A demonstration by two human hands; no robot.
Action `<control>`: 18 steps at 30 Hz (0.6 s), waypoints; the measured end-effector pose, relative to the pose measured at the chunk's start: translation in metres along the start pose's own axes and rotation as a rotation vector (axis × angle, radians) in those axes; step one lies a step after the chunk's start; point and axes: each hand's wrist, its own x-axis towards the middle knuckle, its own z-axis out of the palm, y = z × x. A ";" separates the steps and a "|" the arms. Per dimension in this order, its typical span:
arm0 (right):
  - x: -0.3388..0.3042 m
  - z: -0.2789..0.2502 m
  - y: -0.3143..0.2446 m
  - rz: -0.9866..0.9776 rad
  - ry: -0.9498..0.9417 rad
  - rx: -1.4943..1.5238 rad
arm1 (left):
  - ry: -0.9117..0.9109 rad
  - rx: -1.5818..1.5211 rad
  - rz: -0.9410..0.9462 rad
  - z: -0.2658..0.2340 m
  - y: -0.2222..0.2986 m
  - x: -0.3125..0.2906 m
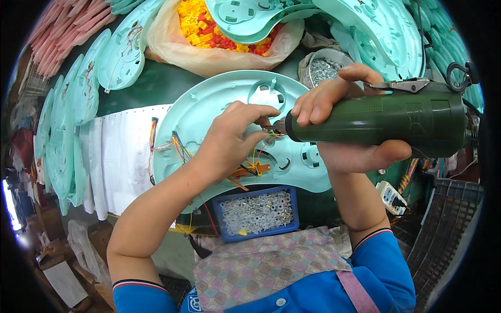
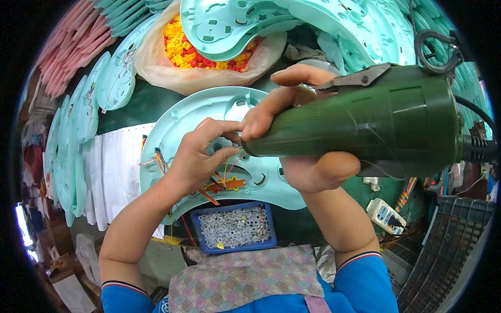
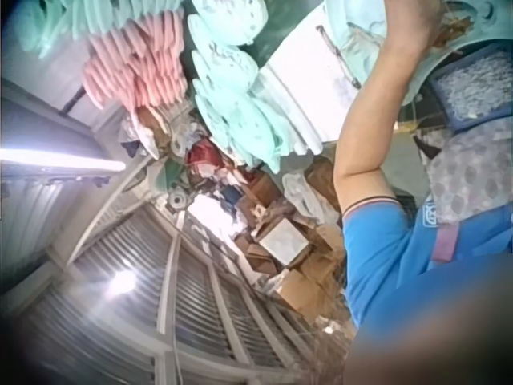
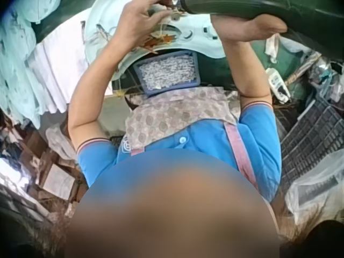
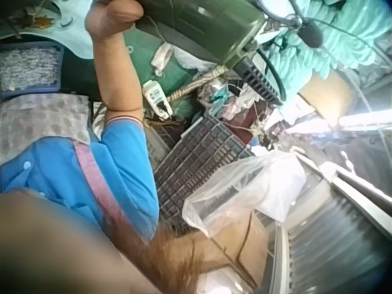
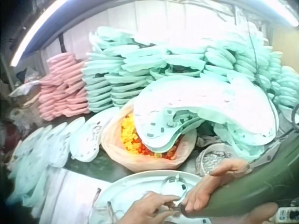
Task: The person assembles small electrical components into light-blue plastic housings. They insert star-shaped plastic pieces and wires, then use a green electric screwdriver to fasten screws. Completed units are placed aside, and new housings are brought into view for continued assembly.
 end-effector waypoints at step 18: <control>-0.004 -0.003 0.003 -0.005 -0.004 -0.047 | 0.121 0.202 0.208 0.004 0.000 0.004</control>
